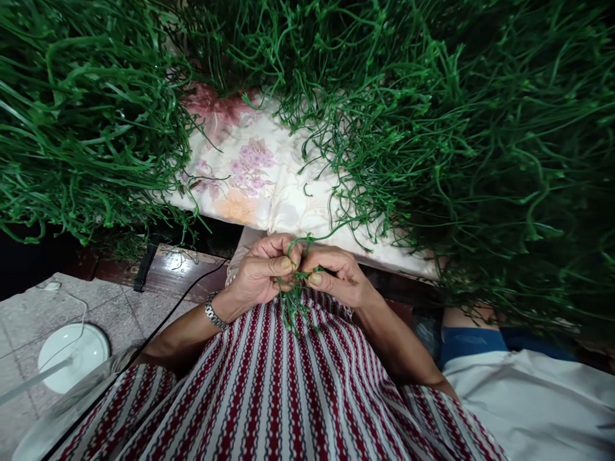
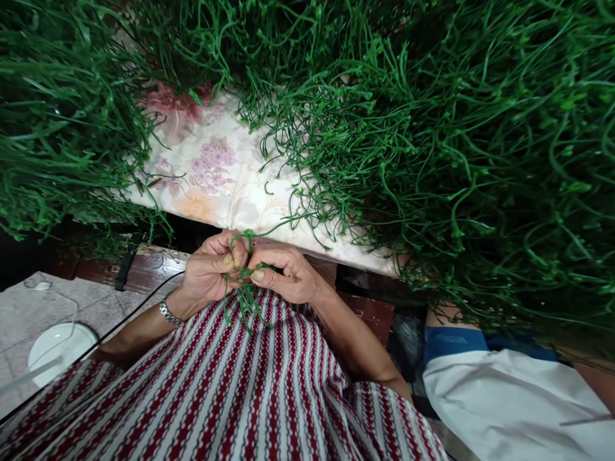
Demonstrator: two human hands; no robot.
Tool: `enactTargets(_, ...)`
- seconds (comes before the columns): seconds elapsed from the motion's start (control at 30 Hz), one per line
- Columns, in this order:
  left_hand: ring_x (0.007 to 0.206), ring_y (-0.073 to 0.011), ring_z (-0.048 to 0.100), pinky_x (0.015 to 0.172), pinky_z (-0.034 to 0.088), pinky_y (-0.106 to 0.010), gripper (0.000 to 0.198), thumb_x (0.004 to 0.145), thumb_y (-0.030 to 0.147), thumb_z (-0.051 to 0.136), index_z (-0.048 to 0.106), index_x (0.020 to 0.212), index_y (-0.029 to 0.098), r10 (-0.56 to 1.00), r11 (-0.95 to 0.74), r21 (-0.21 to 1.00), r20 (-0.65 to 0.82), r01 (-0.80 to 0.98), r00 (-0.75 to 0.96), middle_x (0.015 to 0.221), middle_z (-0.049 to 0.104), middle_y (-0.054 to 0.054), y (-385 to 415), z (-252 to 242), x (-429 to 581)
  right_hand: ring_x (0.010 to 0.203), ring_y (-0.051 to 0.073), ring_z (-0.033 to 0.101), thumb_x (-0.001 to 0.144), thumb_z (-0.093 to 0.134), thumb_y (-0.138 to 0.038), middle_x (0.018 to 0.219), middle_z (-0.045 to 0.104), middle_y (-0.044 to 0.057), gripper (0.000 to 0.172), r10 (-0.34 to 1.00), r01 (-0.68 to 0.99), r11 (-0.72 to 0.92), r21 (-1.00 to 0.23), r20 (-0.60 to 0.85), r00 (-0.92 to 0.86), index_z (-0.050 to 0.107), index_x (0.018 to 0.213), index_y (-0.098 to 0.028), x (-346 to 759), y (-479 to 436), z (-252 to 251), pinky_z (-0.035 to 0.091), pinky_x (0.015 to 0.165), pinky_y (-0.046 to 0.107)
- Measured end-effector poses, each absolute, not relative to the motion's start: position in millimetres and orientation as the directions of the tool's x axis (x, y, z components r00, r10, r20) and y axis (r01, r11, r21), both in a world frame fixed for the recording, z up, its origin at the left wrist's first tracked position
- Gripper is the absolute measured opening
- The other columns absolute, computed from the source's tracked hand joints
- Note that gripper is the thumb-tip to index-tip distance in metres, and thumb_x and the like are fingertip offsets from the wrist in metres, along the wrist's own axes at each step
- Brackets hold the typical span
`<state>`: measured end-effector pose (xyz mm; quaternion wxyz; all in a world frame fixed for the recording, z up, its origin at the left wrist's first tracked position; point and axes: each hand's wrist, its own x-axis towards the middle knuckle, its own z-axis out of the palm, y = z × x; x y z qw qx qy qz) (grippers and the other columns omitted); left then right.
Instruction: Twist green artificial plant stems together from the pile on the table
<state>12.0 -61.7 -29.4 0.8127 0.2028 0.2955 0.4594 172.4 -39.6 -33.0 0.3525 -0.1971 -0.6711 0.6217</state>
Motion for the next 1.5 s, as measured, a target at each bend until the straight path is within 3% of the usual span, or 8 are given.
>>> enactTargets(0.2,0.040,-0.0032,0.029,0.037,0.022,-0.017,0.021,0.069,0.029,0.068,0.054,0.067,0.015,0.900,0.425,0.682,-0.249,-0.595,0.357,0.055,0.042,0.005,-59.6,-31.8,10.8,0.062,0.009,0.045,0.088,0.047,-0.030,0.066,0.049,-0.001,0.020,0.724,-0.114,0.182,-0.977,0.211,-0.656,0.052,0.075,-0.015,172.6,-38.7,-33.4,0.037,0.059,0.022)
enactTargets(0.33,0.050,-0.0059,0.037,0.046,0.027,-0.019,0.021,0.073,0.030,0.067,0.054,0.069,0.014,0.922,0.285,0.883,-0.147,-0.372,0.357,0.059,0.045,0.003,-52.9,-30.9,2.2,0.057,0.008,0.036,0.087,0.049,-0.031,0.061,0.040,-0.003,0.023,0.725,0.045,0.357,-0.933,0.246,-0.643,0.048,0.069,-0.016,171.4,-37.8,-30.5,0.032,0.055,0.020)
enactTargets(0.47,0.058,-0.0087,0.039,0.052,0.028,-0.022,0.025,0.074,0.033,0.065,0.053,0.066,0.013,0.872,0.249,0.948,-0.131,-0.198,0.472,0.062,0.046,0.001,-45.5,-26.2,-6.8,0.053,0.006,0.034,0.085,0.052,-0.025,0.060,0.043,-0.004,0.013,0.737,0.123,0.406,-0.906,0.245,-0.630,0.053,0.076,-0.015,171.6,-37.3,-30.5,0.031,0.052,0.019)
enactTargets(0.73,0.038,-0.0038,0.030,0.036,0.019,-0.019,0.029,0.063,0.036,0.072,0.055,0.061,0.012,0.762,0.548,0.747,-0.259,-0.377,0.594,0.049,0.042,0.004,-46.2,-30.3,-9.0,0.054,0.006,0.039,0.086,0.051,-0.032,0.059,0.044,-0.003,0.024,0.663,-0.058,0.137,-0.989,0.135,-0.736,0.053,0.071,-0.014,172.3,-36.2,-41.7,0.033,0.052,0.018)
enactTargets(0.97,0.033,-0.0041,0.035,0.032,0.023,-0.017,0.027,0.061,0.033,0.073,0.056,0.058,0.012,0.782,0.565,0.650,-0.228,-0.507,0.580,0.044,0.045,0.003,-55.1,-31.7,-2.7,0.054,0.006,0.041,0.084,0.054,-0.035,0.060,0.046,-0.002,0.027,0.648,-0.298,-0.072,-0.952,0.182,-0.739,0.054,0.069,-0.013,166.8,-41.0,-48.6,0.034,0.053,0.020)
enactTargets(1.23,0.031,-0.0040,0.030,0.030,0.024,-0.018,0.020,0.062,0.028,0.071,0.058,0.056,0.014,0.806,0.565,0.529,-0.192,-0.633,0.559,0.040,0.040,0.004,-56.9,-29.6,-2.1,0.050,0.007,0.040,0.084,0.054,-0.035,0.056,0.046,-0.002,0.028,0.612,-0.381,-0.165,-0.910,0.209,-0.762,0.053,0.065,-0.014,162.9,-47.0,-37.4,0.032,0.050,0.020)
enactTargets(1.33,0.030,-0.0016,0.020,0.029,0.020,-0.016,0.016,0.060,0.023,0.072,0.057,0.057,0.016,0.886,0.457,0.509,-0.192,-0.730,0.421,0.041,0.032,0.008,-47.2,-22.0,-10.5,0.055,0.008,0.046,0.085,0.052,-0.031,0.059,0.049,-0.001,0.024,0.547,-0.437,-0.104,-0.894,0.315,-0.776,0.053,0.066,-0.016,165.9,-48.4,-34.3,0.037,0.054,0.021)
enactTargets(1.5,0.034,-0.0030,0.030,0.033,0.027,-0.018,0.014,0.066,0.024,0.069,0.059,0.063,0.014,0.899,0.411,0.655,-0.173,-0.634,0.403,0.048,0.041,0.005,-38.8,-15.9,-12.9,0.067,0.012,0.050,0.089,0.046,-0.030,0.072,0.053,0.003,0.019,0.756,-0.206,0.152,-0.967,0.248,-0.606,0.052,0.076,-0.017,185.0,-34.1,-26.3,0.041,0.063,0.026)
